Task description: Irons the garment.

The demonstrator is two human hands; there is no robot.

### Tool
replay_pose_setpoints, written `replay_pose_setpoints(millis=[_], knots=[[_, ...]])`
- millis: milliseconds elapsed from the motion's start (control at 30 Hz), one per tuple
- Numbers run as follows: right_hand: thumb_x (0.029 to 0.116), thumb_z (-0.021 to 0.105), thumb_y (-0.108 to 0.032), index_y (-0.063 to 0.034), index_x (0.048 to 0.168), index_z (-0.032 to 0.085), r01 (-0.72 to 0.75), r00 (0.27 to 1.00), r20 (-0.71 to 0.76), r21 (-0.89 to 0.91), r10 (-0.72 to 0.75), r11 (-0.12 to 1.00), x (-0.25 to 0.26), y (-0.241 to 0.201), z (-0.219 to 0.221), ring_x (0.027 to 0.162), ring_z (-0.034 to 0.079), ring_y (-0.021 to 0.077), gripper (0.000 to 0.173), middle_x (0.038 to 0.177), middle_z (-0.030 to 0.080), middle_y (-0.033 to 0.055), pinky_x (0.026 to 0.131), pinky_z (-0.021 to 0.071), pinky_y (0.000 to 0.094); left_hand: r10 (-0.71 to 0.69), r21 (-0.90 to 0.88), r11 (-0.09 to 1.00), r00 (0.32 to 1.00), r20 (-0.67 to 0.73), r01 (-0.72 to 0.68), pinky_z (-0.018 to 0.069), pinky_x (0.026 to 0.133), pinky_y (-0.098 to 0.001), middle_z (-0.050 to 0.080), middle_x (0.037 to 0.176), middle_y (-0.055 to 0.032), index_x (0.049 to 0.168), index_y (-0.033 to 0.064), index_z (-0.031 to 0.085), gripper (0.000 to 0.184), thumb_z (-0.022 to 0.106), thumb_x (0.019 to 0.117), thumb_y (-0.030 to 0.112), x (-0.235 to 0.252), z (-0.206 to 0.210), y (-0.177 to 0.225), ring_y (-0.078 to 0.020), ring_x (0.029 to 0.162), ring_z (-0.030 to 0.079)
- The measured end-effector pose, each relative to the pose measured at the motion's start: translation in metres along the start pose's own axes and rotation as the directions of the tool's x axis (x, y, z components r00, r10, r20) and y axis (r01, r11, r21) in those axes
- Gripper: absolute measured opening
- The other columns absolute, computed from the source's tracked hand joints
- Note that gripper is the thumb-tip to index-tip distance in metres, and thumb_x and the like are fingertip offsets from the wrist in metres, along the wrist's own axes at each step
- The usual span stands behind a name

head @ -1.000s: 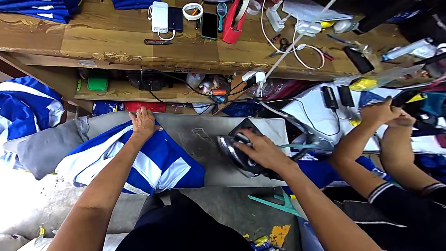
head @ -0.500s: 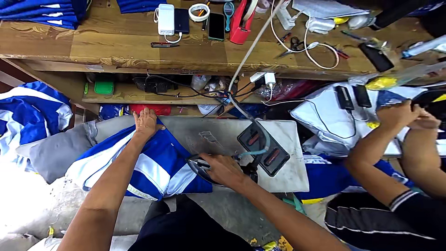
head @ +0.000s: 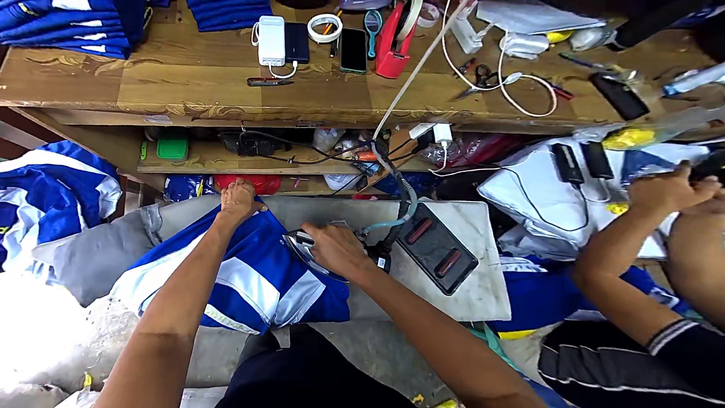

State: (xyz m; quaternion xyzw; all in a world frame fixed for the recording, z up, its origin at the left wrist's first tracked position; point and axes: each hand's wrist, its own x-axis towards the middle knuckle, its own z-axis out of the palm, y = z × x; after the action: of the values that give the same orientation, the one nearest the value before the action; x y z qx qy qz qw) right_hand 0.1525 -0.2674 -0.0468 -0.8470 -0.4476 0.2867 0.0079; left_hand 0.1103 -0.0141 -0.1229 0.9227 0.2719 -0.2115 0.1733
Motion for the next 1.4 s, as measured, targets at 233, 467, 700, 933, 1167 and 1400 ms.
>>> replay_pose_setpoints(millis=[233, 467, 700, 933, 1167, 1400], knots=[[0.0955, 0.06, -0.015, -0.0183, 0.129, 0.062, 0.011, 0.996, -0.087, -0.009, -0.012, 1.0, 0.055, -0.022, -0.02, 0.086, 0.071, 0.0378, 0.034, 0.092, 0.072, 0.0153, 0.069, 0.0541, 0.057, 0.213, -0.378, 0.907, 0.977, 0.027, -0.187, 0.0469, 0.103, -0.0642, 0.064, 0.127, -0.0257, 0.128, -0.0005, 0.06, 0.033, 0.067, 0.0976, 0.011, 0.024, -0.017, -0.044, -0.0423, 0.121, 0.062], [0.0966, 0.057, -0.016, -0.0213, 0.135, 0.059, -0.036, 0.999, -0.036, -0.011, 0.036, 0.999, 0.074, -0.037, -0.029, 0.094, 0.071, 0.0385, 0.039, 0.099, 0.072, 0.016, 0.074, 0.0542, 0.0578, -0.014, -0.382, 0.924, 1.0, -0.024, 0.004, 0.0494, 0.097, -0.0672, 0.072, 0.108, -0.0225, 0.108, 0.0029, 0.074, 0.027, 0.073, 0.0957, 0.027, 0.045, -0.019, -0.063, -0.0419, 0.109, 0.068], [0.0947, 0.061, -0.012, -0.0151, 0.125, 0.064, 0.01, 0.985, -0.171, -0.003, -0.011, 1.0, 0.118, -0.062, -0.042, 0.088, 0.071, 0.0381, 0.031, 0.094, 0.072, 0.0163, 0.068, 0.0551, 0.0571, 0.192, -0.376, 0.905, 0.979, -0.062, -0.201, 0.0484, 0.099, -0.0612, 0.072, 0.108, -0.0208, 0.108, 0.0014, 0.073, 0.02, 0.058, 0.1042, 0.014, 0.038, -0.033, -0.067, -0.0373, 0.109, 0.067], [0.0952, 0.063, -0.011, -0.0131, 0.127, 0.064, 0.038, 0.986, -0.164, -0.005, -0.038, 0.999, 0.126, -0.082, -0.057, 0.095, 0.071, 0.0396, 0.032, 0.102, 0.072, 0.0181, 0.071, 0.0551, 0.0572, 0.111, -0.218, 0.967, 0.987, -0.114, -0.134, 0.0493, 0.094, -0.0681, 0.071, 0.114, -0.0239, 0.113, 0.0051, 0.073, 0.023, 0.053, 0.1036, 0.014, 0.03, -0.026, -0.058, -0.0445, 0.113, 0.066], [0.093, 0.06, -0.012, -0.0169, 0.126, 0.063, 0.055, 0.993, -0.099, -0.05, -0.06, 0.997, 0.094, -0.049, -0.032, 0.087, 0.071, 0.038, 0.034, 0.093, 0.071, 0.0162, 0.068, 0.0546, 0.0568, 0.052, -0.284, 0.955, 0.991, -0.125, -0.086, 0.0492, 0.095, -0.0683, 0.071, 0.115, -0.0219, 0.116, 0.0079, 0.072, 0.026, 0.052, 0.1062, 0.022, 0.027, -0.026, -0.059, -0.0434, 0.113, 0.067], [0.0953, 0.059, -0.011, -0.0142, 0.132, 0.063, 0.049, 0.99, -0.133, -0.012, -0.05, 0.999, 0.138, -0.078, -0.054, 0.1, 0.07, 0.0408, 0.037, 0.109, 0.071, 0.0192, 0.076, 0.0549, 0.0605, 0.048, -0.142, 0.987, 0.975, -0.216, -0.08, 0.0499, 0.095, -0.0675, 0.071, 0.119, -0.0217, 0.121, 0.0104, 0.071, 0.026, 0.052, 0.1045, 0.019, 0.006, -0.032, -0.046, -0.0446, 0.115, 0.066]])
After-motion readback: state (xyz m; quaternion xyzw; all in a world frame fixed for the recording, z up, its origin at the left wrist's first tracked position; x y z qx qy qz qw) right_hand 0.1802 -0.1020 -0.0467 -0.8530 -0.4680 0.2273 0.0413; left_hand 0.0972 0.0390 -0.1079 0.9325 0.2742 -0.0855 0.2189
